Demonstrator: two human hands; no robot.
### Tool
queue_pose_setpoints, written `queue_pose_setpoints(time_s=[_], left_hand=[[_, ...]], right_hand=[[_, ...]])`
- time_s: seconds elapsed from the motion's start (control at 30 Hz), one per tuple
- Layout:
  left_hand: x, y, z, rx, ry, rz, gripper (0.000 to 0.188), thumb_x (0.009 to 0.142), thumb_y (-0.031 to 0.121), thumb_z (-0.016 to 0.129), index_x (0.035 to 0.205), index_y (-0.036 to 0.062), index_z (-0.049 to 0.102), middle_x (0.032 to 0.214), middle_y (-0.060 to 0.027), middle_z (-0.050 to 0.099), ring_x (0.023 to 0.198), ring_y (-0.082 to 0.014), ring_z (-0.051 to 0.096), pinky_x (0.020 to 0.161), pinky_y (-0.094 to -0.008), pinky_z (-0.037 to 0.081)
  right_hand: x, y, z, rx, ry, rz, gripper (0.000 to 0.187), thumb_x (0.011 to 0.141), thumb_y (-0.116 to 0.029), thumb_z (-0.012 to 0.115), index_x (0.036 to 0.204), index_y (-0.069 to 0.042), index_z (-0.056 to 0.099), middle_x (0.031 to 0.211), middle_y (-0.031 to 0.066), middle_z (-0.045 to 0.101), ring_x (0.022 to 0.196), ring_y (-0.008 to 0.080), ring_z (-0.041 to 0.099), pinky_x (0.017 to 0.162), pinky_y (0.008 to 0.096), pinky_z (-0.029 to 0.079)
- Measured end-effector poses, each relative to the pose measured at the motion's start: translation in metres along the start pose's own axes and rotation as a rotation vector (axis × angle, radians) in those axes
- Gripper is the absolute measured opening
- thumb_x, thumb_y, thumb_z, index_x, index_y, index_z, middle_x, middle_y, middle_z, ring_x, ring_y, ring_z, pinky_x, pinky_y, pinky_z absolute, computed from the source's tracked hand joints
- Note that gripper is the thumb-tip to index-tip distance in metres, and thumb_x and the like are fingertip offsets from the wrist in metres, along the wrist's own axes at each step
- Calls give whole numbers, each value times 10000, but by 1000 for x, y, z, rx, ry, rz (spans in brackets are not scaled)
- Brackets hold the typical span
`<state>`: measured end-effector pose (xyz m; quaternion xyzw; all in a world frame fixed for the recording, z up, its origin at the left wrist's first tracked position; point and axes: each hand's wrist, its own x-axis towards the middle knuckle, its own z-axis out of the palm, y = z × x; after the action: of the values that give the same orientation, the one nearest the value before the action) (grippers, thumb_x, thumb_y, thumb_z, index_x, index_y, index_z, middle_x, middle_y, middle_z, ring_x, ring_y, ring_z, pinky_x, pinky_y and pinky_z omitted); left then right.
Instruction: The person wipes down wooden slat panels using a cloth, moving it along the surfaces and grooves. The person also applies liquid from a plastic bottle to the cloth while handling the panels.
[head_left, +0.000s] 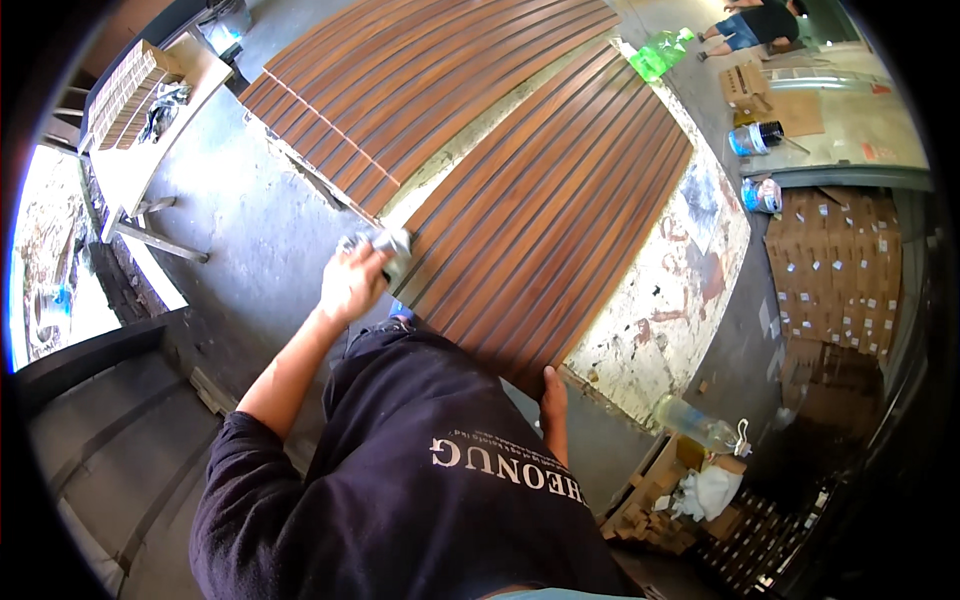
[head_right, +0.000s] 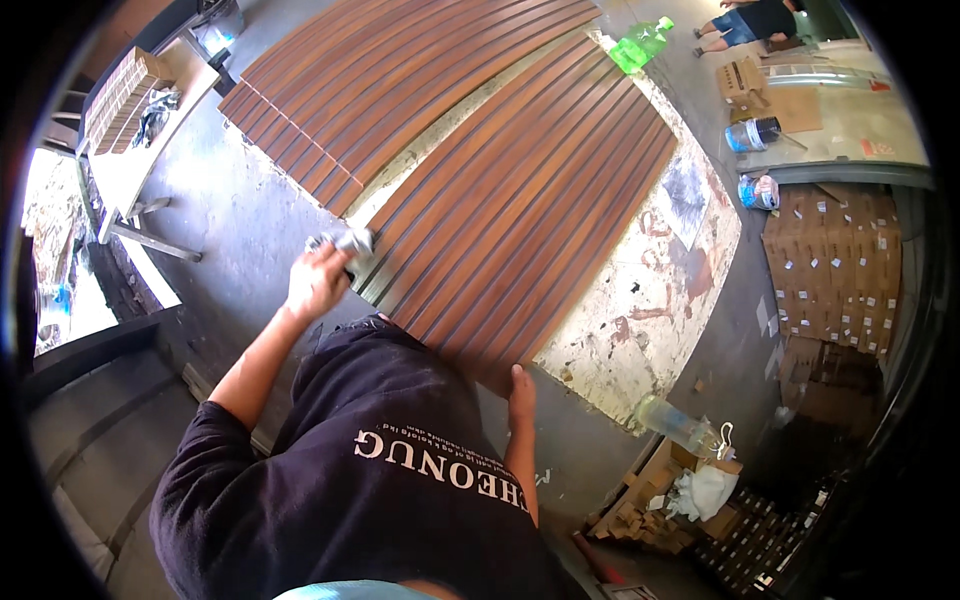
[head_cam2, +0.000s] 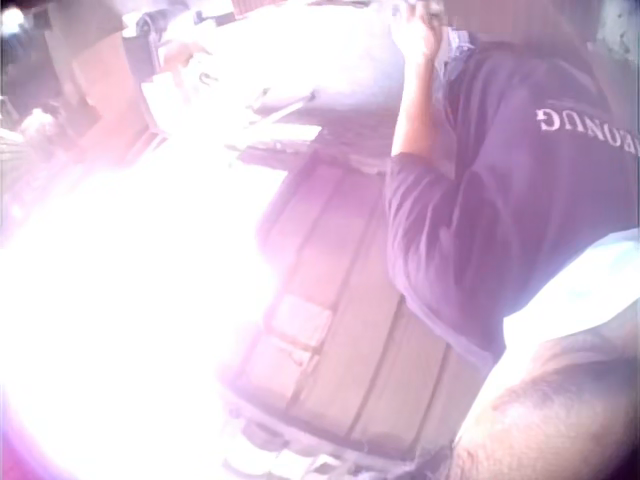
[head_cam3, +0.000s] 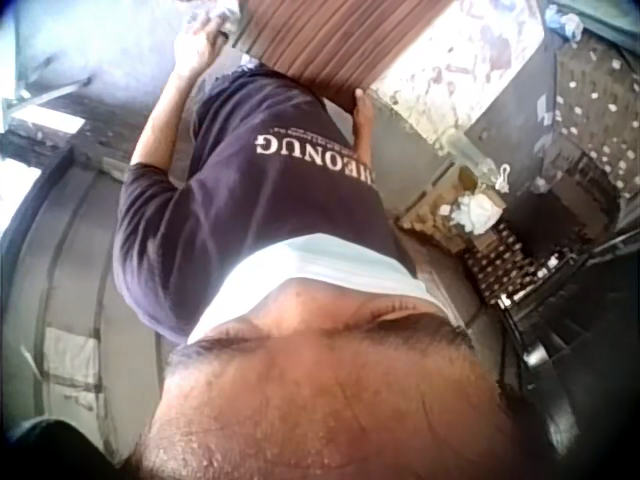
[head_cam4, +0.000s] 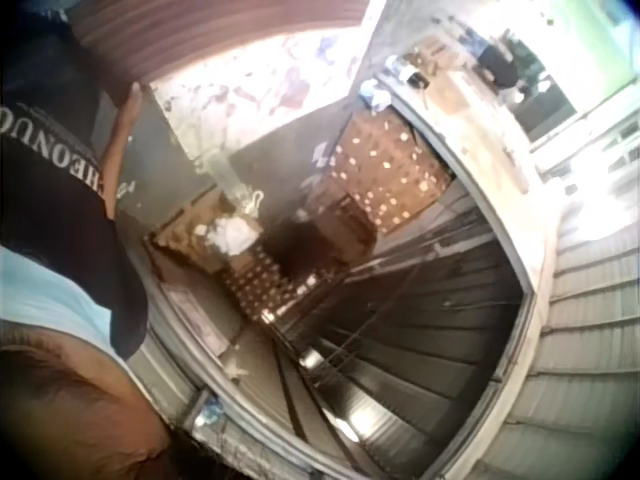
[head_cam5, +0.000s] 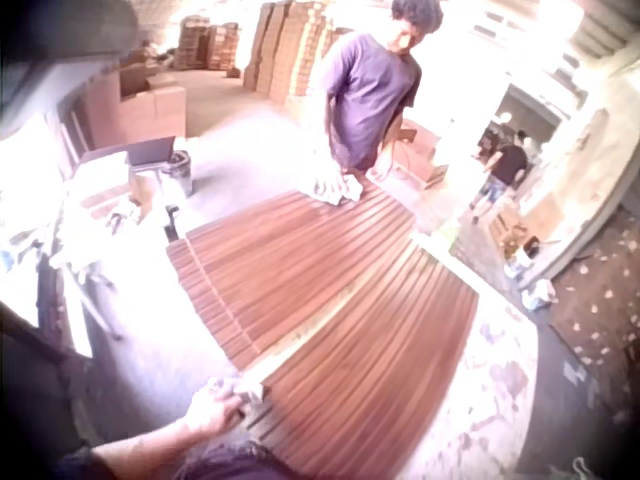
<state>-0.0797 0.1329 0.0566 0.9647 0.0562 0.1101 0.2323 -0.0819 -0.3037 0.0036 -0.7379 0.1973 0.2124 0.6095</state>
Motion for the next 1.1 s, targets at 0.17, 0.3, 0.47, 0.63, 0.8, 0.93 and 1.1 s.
queue_pose_setpoints(time_s=[0.17,0.3,0.47,0.63,0.8,0.93,1.1], left_hand=[[12,-8,-15,-16,91,-178,329,682,98,583,1006,117,638,832,-90,561,695,-305,583,641,-411,482],[0,36,-1,-125,0,64,340,663,90,603,999,113,643,882,-96,577,761,-305,611,688,-410,496],[65,40,51,-239,-48,166,320,694,143,618,1011,103,600,894,-116,583,761,-301,622,713,-450,495],[122,111,51,-280,175,168,186,713,98,599,894,77,560,815,-141,609,699,-331,622,631,-426,517],[42,218,55,-626,-26,725,365,701,141,643,1057,65,612,1003,-124,614,865,-314,640,705,-397,532],[38,196,43,-635,-477,733,365,757,229,662,1086,82,605,957,-114,611,898,-300,619,765,-403,510],[48,60,25,-191,-11,170,232,732,150,624,945,58,632,846,-139,582,792,-339,574,693,-435,491]], right_hand=[[-17,-15,-2,-116,-10,112,317,913,-335,578,1047,-47,595,843,14,572,754,126,563,696,280,487],[-21,-27,4,-82,-2,168,306,904,-277,594,1105,-46,591,906,-13,591,747,76,523,680,242,453],[-28,-42,9,-172,29,158,298,885,-345,620,988,-66,600,791,1,578,664,100,540,603,259,465],[-33,-88,19,-527,235,-141,424,907,-335,572,1214,-49,512,1055,85,625,899,194,606,780,321,490],[-37,-136,61,809,-14,-216,494,980,-378,389,1391,-112,319,1245,174,533,1075,286,558,907,426,462],[-35,-76,19,828,210,-217,393,986,-287,387,1334,-107,412,1111,134,574,971,239,577,868,405,480],[-70,-37,-14,322,514,-103,280,930,-253,519,1096,-40,591,875,76,608,765,177,590,697,322,491]])
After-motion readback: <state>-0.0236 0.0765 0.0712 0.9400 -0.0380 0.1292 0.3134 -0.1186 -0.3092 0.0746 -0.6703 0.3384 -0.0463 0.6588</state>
